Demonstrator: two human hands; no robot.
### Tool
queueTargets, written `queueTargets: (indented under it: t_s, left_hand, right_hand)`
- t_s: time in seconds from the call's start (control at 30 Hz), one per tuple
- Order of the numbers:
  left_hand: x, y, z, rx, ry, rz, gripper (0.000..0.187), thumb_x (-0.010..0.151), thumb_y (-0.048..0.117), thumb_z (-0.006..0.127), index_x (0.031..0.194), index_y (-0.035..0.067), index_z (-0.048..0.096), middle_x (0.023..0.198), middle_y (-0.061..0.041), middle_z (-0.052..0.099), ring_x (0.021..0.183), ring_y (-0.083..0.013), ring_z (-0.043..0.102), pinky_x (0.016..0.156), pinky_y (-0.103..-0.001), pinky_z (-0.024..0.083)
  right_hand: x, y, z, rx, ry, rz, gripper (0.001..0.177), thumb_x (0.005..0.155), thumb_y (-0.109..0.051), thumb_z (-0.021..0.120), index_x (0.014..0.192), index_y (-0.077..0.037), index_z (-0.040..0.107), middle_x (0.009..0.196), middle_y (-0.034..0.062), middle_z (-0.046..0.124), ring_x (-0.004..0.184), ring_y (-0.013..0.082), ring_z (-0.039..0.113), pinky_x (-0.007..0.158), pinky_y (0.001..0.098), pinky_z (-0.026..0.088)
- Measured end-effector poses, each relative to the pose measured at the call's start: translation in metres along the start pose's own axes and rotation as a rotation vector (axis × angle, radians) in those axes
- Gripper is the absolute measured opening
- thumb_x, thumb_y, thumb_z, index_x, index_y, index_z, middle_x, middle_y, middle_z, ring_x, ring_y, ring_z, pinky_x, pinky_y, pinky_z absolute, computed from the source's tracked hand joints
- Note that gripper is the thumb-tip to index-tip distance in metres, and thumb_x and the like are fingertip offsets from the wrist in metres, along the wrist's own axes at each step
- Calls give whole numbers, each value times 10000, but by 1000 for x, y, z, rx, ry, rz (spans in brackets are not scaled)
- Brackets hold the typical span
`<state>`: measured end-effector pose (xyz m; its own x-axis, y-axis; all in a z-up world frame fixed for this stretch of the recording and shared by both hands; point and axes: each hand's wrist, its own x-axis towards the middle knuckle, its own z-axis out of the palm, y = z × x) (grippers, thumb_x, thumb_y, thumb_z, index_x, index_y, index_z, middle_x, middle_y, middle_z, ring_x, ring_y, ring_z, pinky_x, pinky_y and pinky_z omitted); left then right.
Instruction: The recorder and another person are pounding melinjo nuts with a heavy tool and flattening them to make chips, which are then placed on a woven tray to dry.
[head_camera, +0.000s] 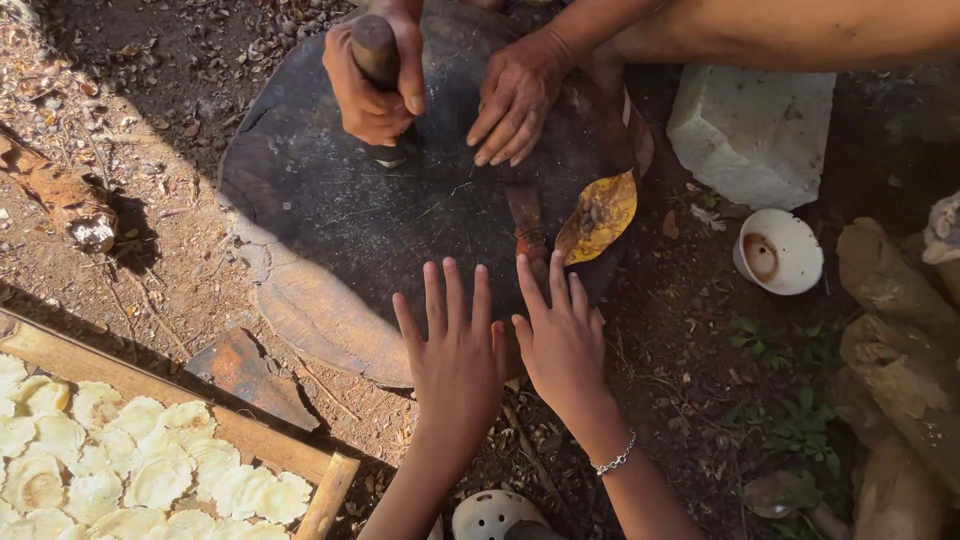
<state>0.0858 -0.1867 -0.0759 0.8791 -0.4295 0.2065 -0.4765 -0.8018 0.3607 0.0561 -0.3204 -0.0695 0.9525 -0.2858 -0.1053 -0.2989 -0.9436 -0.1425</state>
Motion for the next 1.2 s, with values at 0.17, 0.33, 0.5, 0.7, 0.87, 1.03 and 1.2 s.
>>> queueTargets:
  t_s: [0.17,0.33,0.5,0.7,0.87,1.03,1.2]
  left_hand:
    - [0,-3,-3,13,2,-17,609,974,323,518,1525,77,432,1590,-234,354,1527,-394,222,1201,-651,107]
    - [0,-3,-17,6,55,-13,613,961,312,524,1520,77,435,1584,-219,381,1506,-404,261,1192,-626,149]
    - [-3,1,-34,-100,59,-15,642,938,259,598,1528,81,418,1503,-221,476,1366,-410,458,1110,-554,333]
    - [-8,-8,-57,-148,23,-3,716,878,123,659,1547,95,407,1416,-198,556,1259,-332,554,1059,-495,398]
    - [-10,-24,-62,-90,37,-29,760,813,100,690,1527,107,429,1409,-212,548,1273,-367,545,1036,-492,403]
    - [-1,-39,-58,-63,69,-97,779,763,115,724,1492,115,448,1409,-232,535,1286,-417,522,982,-507,417]
    - [14,-50,-58,-30,9,-148,738,776,81,686,1488,98,490,1401,-217,548,1277,-405,516,1007,-492,445]
  right_hand:
    - [1,-6,-7,86,12,18,747,911,-135,625,1592,-189,322,1485,209,437,1214,399,515,992,485,469]
    - [-7,-15,-18,218,169,-54,644,922,-87,619,1529,-42,409,1283,193,562,1137,391,565,946,473,505]
    - [-16,-40,-47,468,218,-120,547,990,-126,579,1491,48,442,1258,237,551,1041,381,668,823,440,563]
    - [-18,-62,-54,510,219,-164,531,994,-174,593,1479,12,481,1228,198,581,991,350,702,797,428,571]
    - [-9,-78,-47,439,192,-162,511,972,-194,618,1449,-38,526,1186,194,609,934,381,703,753,453,564]
    - [16,-91,-31,396,178,-163,470,961,-226,637,1390,-44,572,1136,201,639,911,408,699,745,470,560]
    - [44,-98,-11,385,221,-232,452,966,-195,625,1370,2,576,1093,231,636,916,419,696,757,474,563]
